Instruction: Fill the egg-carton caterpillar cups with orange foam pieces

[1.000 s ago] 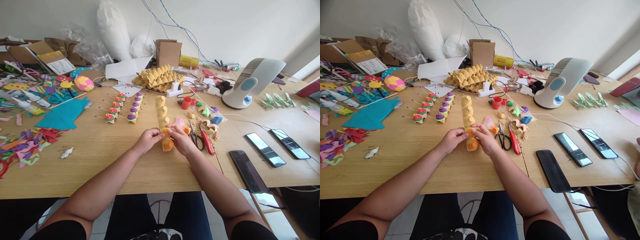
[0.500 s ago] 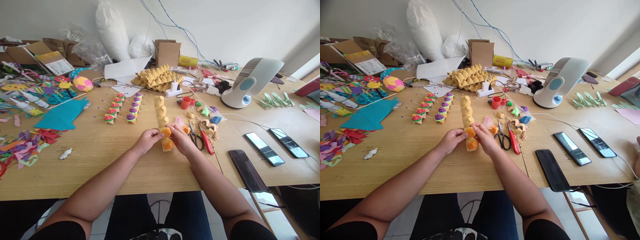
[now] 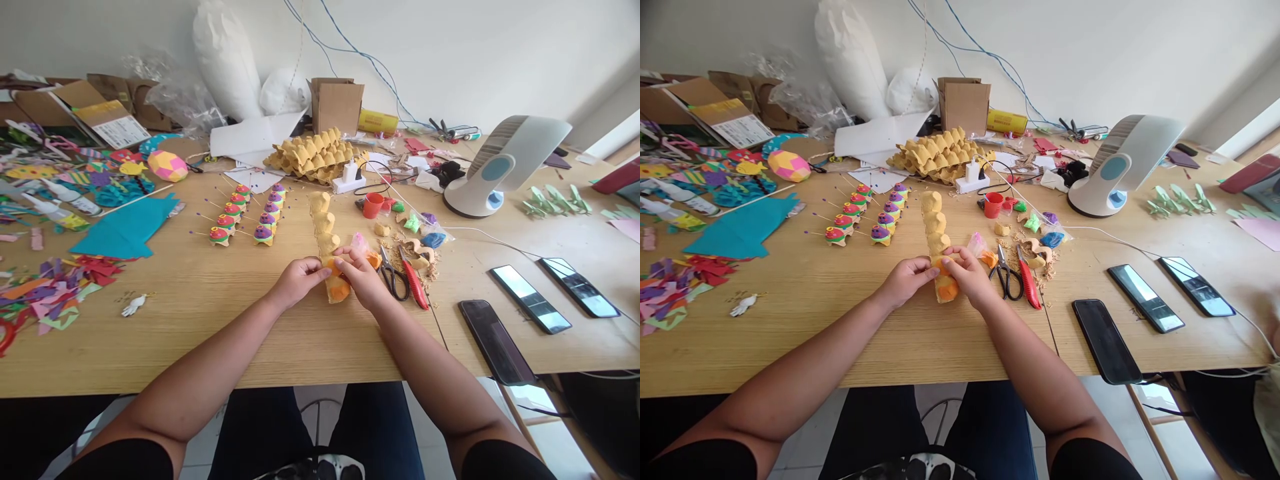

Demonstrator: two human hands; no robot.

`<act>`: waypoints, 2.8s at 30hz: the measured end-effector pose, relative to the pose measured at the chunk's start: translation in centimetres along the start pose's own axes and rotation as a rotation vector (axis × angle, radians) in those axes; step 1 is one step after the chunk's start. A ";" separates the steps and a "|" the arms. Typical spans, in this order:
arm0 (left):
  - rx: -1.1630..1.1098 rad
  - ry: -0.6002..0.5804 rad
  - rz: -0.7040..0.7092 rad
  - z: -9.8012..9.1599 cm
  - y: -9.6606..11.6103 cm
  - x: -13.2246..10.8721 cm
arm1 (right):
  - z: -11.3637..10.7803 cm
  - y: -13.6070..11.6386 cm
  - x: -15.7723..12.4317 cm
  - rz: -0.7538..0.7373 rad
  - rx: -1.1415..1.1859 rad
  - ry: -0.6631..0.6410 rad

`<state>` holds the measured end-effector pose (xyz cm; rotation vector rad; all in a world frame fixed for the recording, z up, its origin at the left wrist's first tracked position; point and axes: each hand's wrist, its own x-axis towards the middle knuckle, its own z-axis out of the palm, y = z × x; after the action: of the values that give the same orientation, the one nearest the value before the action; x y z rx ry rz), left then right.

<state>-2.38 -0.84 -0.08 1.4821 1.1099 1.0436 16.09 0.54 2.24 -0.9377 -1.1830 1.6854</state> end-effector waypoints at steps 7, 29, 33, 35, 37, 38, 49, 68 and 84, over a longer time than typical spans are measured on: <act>-0.119 0.031 -0.039 0.1 -0.1 0.1 | 0.0 -0.1 -0.2 -0.053 -0.041 -0.058; -0.552 -0.028 -0.174 -0.1 -0.2 0.5 | -0.9 0.2 0.2 -0.211 -0.284 -0.031; -0.584 -0.045 -0.186 -0.3 -0.4 0.4 | -0.8 0.0 0.1 -0.191 -0.220 -0.080; -0.601 -0.059 -0.194 -0.3 -0.3 0.3 | -0.8 0.0 0.1 -0.182 -0.175 -0.087; -0.607 -0.069 -0.195 -0.3 -0.1 0.3 | -0.8 0.0 0.1 -0.181 -0.161 -0.062; -0.612 -0.076 -0.196 -0.3 -0.1 0.2 | -0.8 0.0 0.1 -0.177 -0.158 -0.054; -0.703 -0.125 -0.225 0.0 0.7 -0.2 | -1.0 0.0 0.1 -0.088 -0.056 -0.068; 0.105 0.019 0.001 -1.3 0.9 0.5 | -2.6 -0.7 0.3 -0.233 -0.534 -0.177; -0.389 -0.038 -0.089 -0.3 0.6 0.5 | -2.3 -0.4 0.7 -0.159 -0.370 -0.162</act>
<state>-2.50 -0.35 0.61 1.1282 0.8776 1.0925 17.98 1.96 1.91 -0.9079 -1.6732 1.4631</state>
